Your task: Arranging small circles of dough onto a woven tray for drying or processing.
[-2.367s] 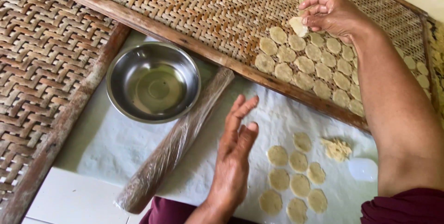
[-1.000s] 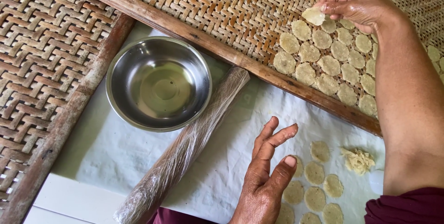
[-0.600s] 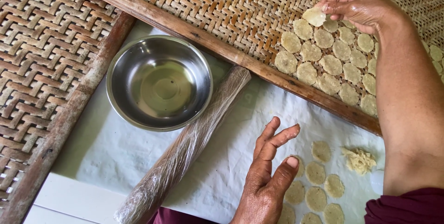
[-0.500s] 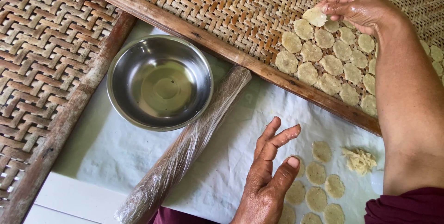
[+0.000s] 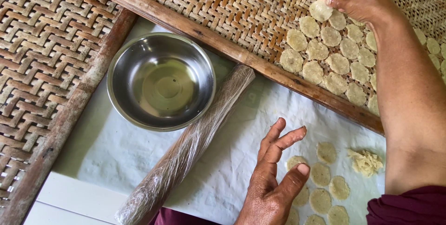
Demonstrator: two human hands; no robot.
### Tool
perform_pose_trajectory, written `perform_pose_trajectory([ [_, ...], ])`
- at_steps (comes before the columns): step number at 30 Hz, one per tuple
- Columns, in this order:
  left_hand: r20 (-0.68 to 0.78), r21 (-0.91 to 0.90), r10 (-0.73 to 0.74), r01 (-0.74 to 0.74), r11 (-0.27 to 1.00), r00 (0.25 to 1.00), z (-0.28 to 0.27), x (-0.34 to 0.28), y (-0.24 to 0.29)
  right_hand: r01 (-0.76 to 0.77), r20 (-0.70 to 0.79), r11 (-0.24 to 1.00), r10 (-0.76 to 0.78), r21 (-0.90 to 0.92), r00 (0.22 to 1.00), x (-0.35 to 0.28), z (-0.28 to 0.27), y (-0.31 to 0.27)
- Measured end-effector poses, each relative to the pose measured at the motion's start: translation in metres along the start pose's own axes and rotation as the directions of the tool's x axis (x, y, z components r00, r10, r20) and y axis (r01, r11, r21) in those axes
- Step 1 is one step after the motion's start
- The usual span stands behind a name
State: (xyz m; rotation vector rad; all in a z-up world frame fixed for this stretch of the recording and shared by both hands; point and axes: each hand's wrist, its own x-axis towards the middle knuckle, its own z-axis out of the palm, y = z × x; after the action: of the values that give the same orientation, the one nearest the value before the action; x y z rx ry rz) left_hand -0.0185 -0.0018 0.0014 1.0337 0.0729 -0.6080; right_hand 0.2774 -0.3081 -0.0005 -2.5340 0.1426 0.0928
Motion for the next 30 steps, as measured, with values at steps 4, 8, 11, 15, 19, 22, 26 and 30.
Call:
perform_pose_trajectory([
  [4, -0.009, -0.018, 0.034, -0.034, 0.999, 0.999, 0.002, -0.001, -0.002, 0.02, -0.015, 1.0, -0.021, -0.023, 1.0, -0.003, 0.003, -0.006],
  [8, 0.001, -0.02, 0.021, -0.021, 1.0, 1.0, 0.001, 0.0, -0.001, 0.068, -0.02, 0.997, -0.068, -0.021, 0.997, -0.004, 0.005, -0.011],
  [11, -0.002, 0.007, 0.0, 0.0, 1.0, 1.0, 0.001, 0.0, 0.001, 0.116, -0.008, 0.993, -0.116, -0.001, 0.993, 0.0, 0.008, -0.007],
  [15, 0.016, -0.06, 0.004, -0.003, 0.998, 1.0, 0.001, 0.0, -0.003, 0.07, -0.02, 0.997, -0.07, -0.015, 0.997, -0.001, 0.012, -0.011],
  [19, 0.027, -0.01, -0.022, 0.022, 1.0, 0.999, 0.0, -0.001, 0.001, 0.106, -0.023, 0.994, -0.106, 0.0, 0.994, -0.004, 0.014, -0.014],
  [22, 0.034, -0.016, -0.015, 0.016, 1.0, 0.999, 0.0, -0.001, 0.001, 0.1, -0.016, 0.995, -0.1, 0.005, 0.995, -0.006, 0.015, -0.016],
  [26, -0.013, -0.041, 0.044, -0.045, 0.998, 0.999, 0.001, 0.0, -0.003, 0.152, -0.018, 0.988, -0.151, 0.01, 0.988, 0.001, 0.017, -0.002],
  [30, -0.051, -0.034, 0.045, -0.047, 0.998, 0.998, 0.0, 0.0, 0.001, 0.15, -0.052, 0.989, -0.15, -0.004, 0.987, 0.004, 0.021, 0.004],
])
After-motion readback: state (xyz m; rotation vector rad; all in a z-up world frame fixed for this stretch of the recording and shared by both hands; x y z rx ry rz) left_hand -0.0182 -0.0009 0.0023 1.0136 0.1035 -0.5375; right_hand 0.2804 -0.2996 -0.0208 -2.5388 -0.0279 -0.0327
